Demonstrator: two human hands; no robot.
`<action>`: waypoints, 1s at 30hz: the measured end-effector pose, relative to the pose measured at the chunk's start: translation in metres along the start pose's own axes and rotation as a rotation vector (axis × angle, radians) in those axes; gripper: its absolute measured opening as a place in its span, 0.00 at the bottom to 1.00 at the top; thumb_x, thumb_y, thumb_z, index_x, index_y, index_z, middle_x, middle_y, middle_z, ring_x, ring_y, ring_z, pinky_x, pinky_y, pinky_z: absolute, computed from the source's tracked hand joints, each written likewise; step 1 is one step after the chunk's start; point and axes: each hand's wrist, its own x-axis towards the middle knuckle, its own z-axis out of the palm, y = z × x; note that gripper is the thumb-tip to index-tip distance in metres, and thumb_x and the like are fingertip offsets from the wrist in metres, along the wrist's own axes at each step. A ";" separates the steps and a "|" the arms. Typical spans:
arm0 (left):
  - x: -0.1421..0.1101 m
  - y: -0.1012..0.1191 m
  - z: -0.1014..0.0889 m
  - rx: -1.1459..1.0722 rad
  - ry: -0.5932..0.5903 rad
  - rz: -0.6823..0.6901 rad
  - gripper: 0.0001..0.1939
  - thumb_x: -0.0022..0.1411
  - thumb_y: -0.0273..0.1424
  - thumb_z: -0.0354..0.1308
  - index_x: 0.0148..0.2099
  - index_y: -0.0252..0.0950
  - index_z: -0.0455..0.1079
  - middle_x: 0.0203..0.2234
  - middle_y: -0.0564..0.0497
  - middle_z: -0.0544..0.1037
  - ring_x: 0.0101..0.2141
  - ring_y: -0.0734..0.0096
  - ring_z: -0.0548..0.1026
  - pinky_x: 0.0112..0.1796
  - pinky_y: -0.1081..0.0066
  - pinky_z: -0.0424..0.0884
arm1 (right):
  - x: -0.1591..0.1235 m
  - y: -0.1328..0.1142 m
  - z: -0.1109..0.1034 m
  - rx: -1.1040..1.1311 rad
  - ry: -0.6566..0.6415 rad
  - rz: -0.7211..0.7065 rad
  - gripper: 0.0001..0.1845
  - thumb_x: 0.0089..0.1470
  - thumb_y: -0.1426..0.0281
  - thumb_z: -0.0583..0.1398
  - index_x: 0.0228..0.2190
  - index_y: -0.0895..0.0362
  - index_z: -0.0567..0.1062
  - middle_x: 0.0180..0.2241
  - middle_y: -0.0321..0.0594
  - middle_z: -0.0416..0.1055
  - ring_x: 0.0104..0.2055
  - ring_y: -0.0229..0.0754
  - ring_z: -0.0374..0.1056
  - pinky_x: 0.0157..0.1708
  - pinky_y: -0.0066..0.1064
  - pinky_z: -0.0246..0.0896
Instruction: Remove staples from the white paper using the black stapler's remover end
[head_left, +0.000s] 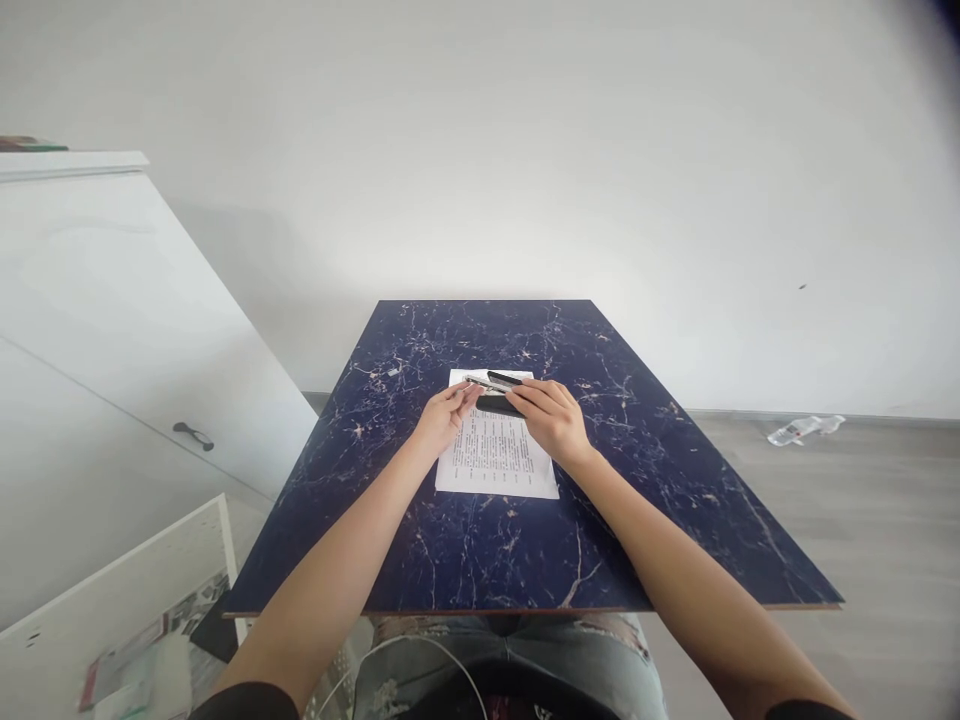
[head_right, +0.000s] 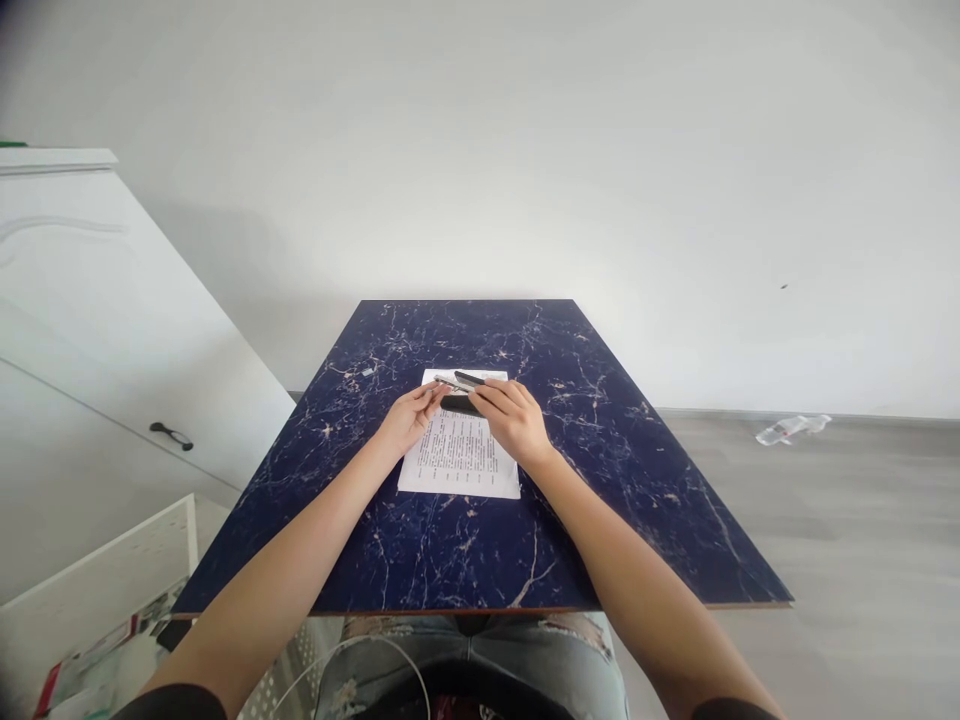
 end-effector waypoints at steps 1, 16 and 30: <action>0.000 0.001 -0.001 0.044 0.046 0.063 0.08 0.66 0.21 0.60 0.47 0.30 0.75 0.44 0.37 0.82 0.48 0.58 0.82 0.58 0.58 0.74 | 0.001 0.001 0.001 0.015 0.064 0.075 0.17 0.64 0.72 0.59 0.49 0.47 0.82 0.51 0.42 0.80 0.58 0.54 0.71 0.62 0.53 0.61; -0.031 0.020 0.011 0.984 0.101 0.956 0.13 0.73 0.41 0.55 0.50 0.38 0.71 0.25 0.56 0.69 0.20 0.78 0.66 0.23 0.75 0.64 | 0.006 0.011 0.013 0.490 -0.340 0.257 0.22 0.42 0.62 0.76 0.41 0.53 0.84 0.40 0.41 0.82 0.43 0.51 0.77 0.48 0.43 0.70; -0.047 0.008 0.027 1.428 -0.216 1.505 0.14 0.71 0.26 0.58 0.56 0.42 0.76 0.36 0.50 0.72 0.31 0.75 0.75 0.31 0.75 0.72 | 0.009 -0.035 0.014 0.746 0.112 0.267 0.18 0.51 0.56 0.72 0.31 0.52 0.72 0.32 0.37 0.75 0.35 0.42 0.71 0.39 0.38 0.69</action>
